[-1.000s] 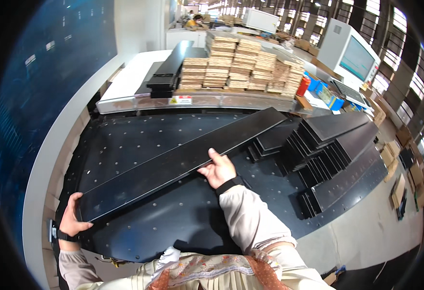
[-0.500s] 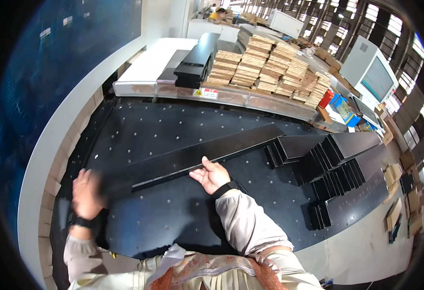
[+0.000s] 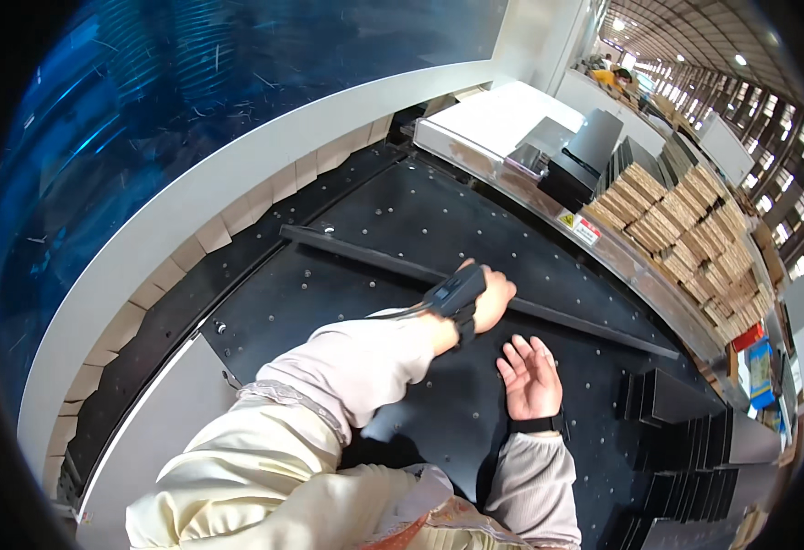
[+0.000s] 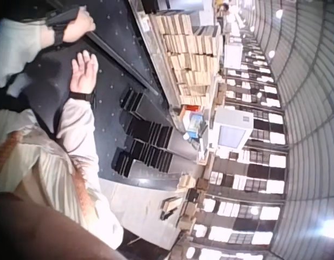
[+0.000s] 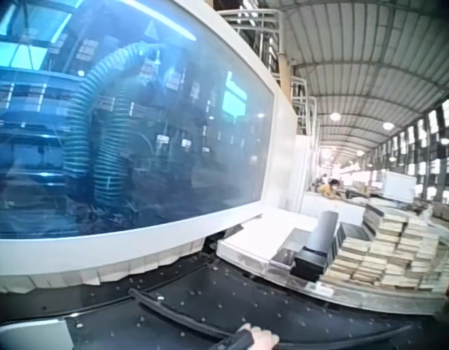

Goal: Stacking and organizing black L-shaped furniture components on a workbench in a factory.

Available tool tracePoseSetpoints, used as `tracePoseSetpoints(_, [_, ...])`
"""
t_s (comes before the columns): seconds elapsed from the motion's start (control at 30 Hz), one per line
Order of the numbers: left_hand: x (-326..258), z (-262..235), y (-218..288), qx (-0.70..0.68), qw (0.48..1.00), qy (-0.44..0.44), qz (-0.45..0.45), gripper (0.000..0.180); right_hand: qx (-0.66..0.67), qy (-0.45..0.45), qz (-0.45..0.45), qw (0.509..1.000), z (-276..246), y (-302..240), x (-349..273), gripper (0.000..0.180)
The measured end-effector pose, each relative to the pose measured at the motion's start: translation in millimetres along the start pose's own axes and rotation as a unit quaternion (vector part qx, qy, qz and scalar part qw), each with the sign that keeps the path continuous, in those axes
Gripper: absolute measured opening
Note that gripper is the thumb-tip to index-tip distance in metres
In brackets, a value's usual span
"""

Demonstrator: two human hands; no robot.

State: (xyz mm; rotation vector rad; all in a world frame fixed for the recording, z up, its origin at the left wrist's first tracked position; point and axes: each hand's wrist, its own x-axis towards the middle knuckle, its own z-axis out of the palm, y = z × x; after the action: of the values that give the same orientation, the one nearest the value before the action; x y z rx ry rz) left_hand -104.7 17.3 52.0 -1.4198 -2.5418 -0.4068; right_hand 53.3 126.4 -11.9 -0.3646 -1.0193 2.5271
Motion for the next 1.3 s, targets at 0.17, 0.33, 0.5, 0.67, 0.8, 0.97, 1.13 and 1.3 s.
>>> tracePoseSetpoints(0.17, [55, -7, -18, -0.001, 0.999, 0.006, -0.047, 0.022, -0.029, -0.011, -0.002, 0.999, 5, 0, -3, 0.027])
tracePoseSetpoints(0.33, [75, 0, -28, 0.034, 0.999, -0.002, -0.038, 0.024, -0.042, 0.003, -0.005, 0.999, 10, 0, -4, 0.027])
tracePoseSetpoints(0.5, [81, 8, -30, 0.037, 0.998, 0.038, -0.041, 0.023, -0.033, -0.023, -0.003, 0.999, 9, 0, -5, 0.027])
tracePoseSetpoints(0.67, [96, 24, -28, 0.083, 0.993, 0.049, -0.07, 0.019, -0.024, -0.024, -0.001, 0.999, 1, 2, -1, 0.029])
tracePoseSetpoints(0.8, [100, 31, -33, 0.095, 0.993, 0.044, -0.053, 0.023, -0.017, -0.017, 0.005, 1.0, -1, 4, -1, 0.025])
tracePoseSetpoints(0.97, [109, 24, -39, 0.083, 0.993, 0.074, -0.049, 0.02, -0.024, -0.016, 0.022, 0.999, 1, 1, -2, 0.027])
tracePoseSetpoints(1.13, [116, 23, -46, 0.091, 0.989, 0.109, -0.03, 0.022, -0.031, -0.006, 0.038, 0.999, 3, -1, -1, 0.028])
tracePoseSetpoints(1.3, [110, 30, -54, 0.072, 0.988, 0.135, 0.003, 0.018, -0.02, -0.031, 0.038, 0.999, 2, 0, -1, 0.033])
